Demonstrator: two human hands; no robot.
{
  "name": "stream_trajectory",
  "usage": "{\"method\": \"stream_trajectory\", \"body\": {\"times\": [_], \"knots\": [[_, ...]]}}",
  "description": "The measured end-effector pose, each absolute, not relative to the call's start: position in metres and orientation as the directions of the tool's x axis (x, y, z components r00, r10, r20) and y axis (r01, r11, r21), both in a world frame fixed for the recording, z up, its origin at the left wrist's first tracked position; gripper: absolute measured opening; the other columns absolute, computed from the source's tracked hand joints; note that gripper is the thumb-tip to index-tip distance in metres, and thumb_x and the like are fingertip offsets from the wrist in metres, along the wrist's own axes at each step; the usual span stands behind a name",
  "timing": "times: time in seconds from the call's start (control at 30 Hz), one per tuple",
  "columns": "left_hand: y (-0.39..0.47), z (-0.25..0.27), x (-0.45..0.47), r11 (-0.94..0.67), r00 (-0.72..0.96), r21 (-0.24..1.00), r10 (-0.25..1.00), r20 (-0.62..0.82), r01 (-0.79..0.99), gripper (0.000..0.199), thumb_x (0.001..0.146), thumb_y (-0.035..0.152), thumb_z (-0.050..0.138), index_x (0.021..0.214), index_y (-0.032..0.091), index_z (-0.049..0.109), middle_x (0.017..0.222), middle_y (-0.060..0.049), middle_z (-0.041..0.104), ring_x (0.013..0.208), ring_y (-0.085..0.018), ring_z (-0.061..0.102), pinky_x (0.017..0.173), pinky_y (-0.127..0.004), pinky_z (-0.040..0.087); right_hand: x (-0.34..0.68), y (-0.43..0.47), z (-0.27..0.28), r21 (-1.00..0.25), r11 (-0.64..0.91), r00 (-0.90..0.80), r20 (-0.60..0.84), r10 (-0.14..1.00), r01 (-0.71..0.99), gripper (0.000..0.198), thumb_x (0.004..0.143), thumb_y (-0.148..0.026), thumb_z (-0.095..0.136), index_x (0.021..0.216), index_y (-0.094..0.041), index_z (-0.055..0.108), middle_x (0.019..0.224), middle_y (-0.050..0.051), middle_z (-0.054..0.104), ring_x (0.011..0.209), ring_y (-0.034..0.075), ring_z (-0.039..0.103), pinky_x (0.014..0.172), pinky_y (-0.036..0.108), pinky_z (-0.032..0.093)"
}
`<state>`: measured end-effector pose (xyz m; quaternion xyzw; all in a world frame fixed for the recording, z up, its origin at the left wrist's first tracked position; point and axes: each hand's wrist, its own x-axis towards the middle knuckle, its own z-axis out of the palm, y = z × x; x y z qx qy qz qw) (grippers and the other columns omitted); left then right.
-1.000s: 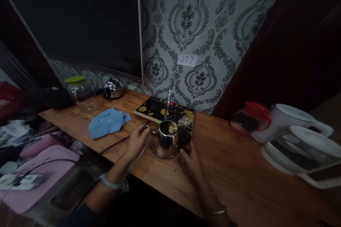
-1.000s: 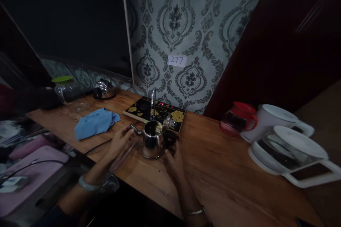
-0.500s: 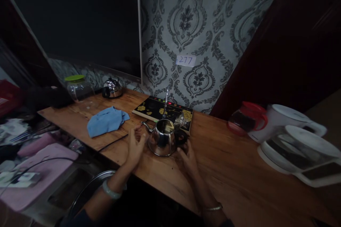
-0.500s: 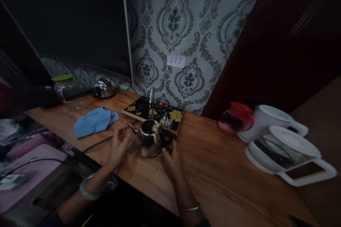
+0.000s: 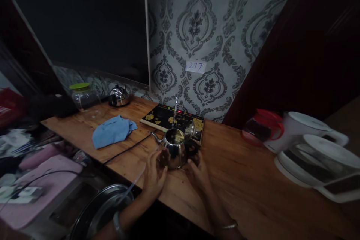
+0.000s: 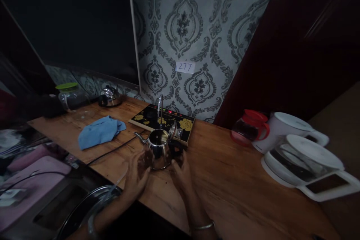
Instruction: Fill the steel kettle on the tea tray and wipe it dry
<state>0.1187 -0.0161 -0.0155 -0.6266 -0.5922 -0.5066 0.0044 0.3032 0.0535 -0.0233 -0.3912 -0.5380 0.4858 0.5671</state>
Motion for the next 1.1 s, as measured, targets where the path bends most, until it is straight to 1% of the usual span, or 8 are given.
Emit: {"method": "stream_trajectory", "body": {"times": [0.2,0.3,0.53,0.67,0.83,0.9,1.0,1.1], "knots": [[-0.015,-0.021,0.118,-0.258,-0.234,0.611,0.760,0.607,0.748,0.058,0.084,0.021,0.052,0.139,0.022,0.032,0.135,-0.015,0.041,0.130,-0.030,0.041,0.103,-0.051,0.043,0.304,0.056,-0.027,-0.965,0.236,-0.071,0.245,0.967,-0.110,0.063,0.077,-0.037,0.066,0.135,-0.021,0.047,0.124,0.011,0.064,0.111,0.027,0.061,0.095,0.044,0.049],[-0.015,-0.020,0.118,-0.267,-0.218,0.612,0.769,0.601,0.744,0.065,0.083,0.019,0.052,0.143,0.024,0.028,0.140,-0.014,0.038,0.133,-0.030,0.038,0.107,-0.053,0.039,0.304,0.055,-0.027,-0.966,0.238,-0.034,0.243,0.970,-0.097,0.062,0.076,-0.036,0.067,0.134,-0.021,0.048,0.123,0.010,0.064,0.110,0.027,0.062,0.094,0.043,0.050],[-0.015,-0.018,0.119,-0.279,-0.176,0.595,0.787,0.592,0.753,0.070,0.083,0.015,0.050,0.147,0.025,0.023,0.144,-0.013,0.037,0.135,-0.027,0.035,0.109,-0.050,0.037,0.301,0.054,-0.022,-0.962,0.254,-0.008,0.256,0.967,-0.100,0.061,0.074,-0.035,0.067,0.131,-0.019,0.050,0.117,0.011,0.067,0.103,0.026,0.064,0.090,0.041,0.051],[-0.014,-0.019,0.119,-0.284,-0.156,0.581,0.791,0.591,0.762,0.072,0.083,0.016,0.050,0.148,0.025,0.020,0.144,-0.014,0.037,0.135,-0.029,0.034,0.108,-0.053,0.036,0.300,0.057,-0.016,-0.955,0.249,-0.013,0.254,0.967,-0.162,0.054,0.072,-0.033,0.068,0.124,-0.021,0.055,0.114,0.009,0.069,0.103,0.026,0.064,0.090,0.042,0.051],[-0.014,-0.019,0.119,-0.283,-0.157,0.591,0.797,0.583,0.755,0.073,0.082,0.017,0.051,0.148,0.025,0.021,0.145,-0.013,0.037,0.134,-0.029,0.035,0.108,-0.053,0.035,0.305,0.066,-0.018,-0.962,0.183,-0.071,0.201,0.977,-0.204,0.048,0.069,-0.028,0.068,0.117,-0.023,0.060,0.111,0.007,0.070,0.106,0.026,0.063,0.091,0.043,0.051],[-0.014,-0.018,0.120,-0.282,-0.159,0.587,0.794,0.587,0.759,0.073,0.083,0.017,0.051,0.148,0.025,0.020,0.145,-0.013,0.037,0.134,-0.029,0.035,0.108,-0.052,0.035,0.306,0.066,-0.021,-0.963,0.193,-0.068,0.209,0.976,-0.187,0.046,0.071,-0.029,0.066,0.117,-0.022,0.061,0.113,0.008,0.070,0.107,0.026,0.063,0.091,0.043,0.050],[-0.015,-0.018,0.120,-0.279,-0.160,0.576,0.788,0.595,0.768,0.072,0.083,0.018,0.050,0.149,0.025,0.020,0.146,-0.012,0.037,0.135,-0.028,0.035,0.109,-0.051,0.035,0.307,0.063,-0.024,-0.963,0.247,-0.079,0.256,0.963,-0.110,0.043,0.073,-0.031,0.065,0.115,-0.021,0.062,0.112,0.009,0.070,0.104,0.027,0.065,0.093,0.044,0.050],[-0.015,-0.018,0.120,-0.274,-0.148,0.561,0.792,0.592,0.781,0.074,0.083,0.016,0.049,0.150,0.025,0.018,0.147,-0.012,0.037,0.136,-0.028,0.034,0.109,-0.050,0.035,0.307,0.063,-0.025,-0.960,0.273,-0.080,0.278,0.957,-0.062,0.045,0.073,-0.034,0.066,0.117,-0.021,0.061,0.115,0.009,0.069,0.106,0.027,0.064,0.096,0.046,0.047]]}}
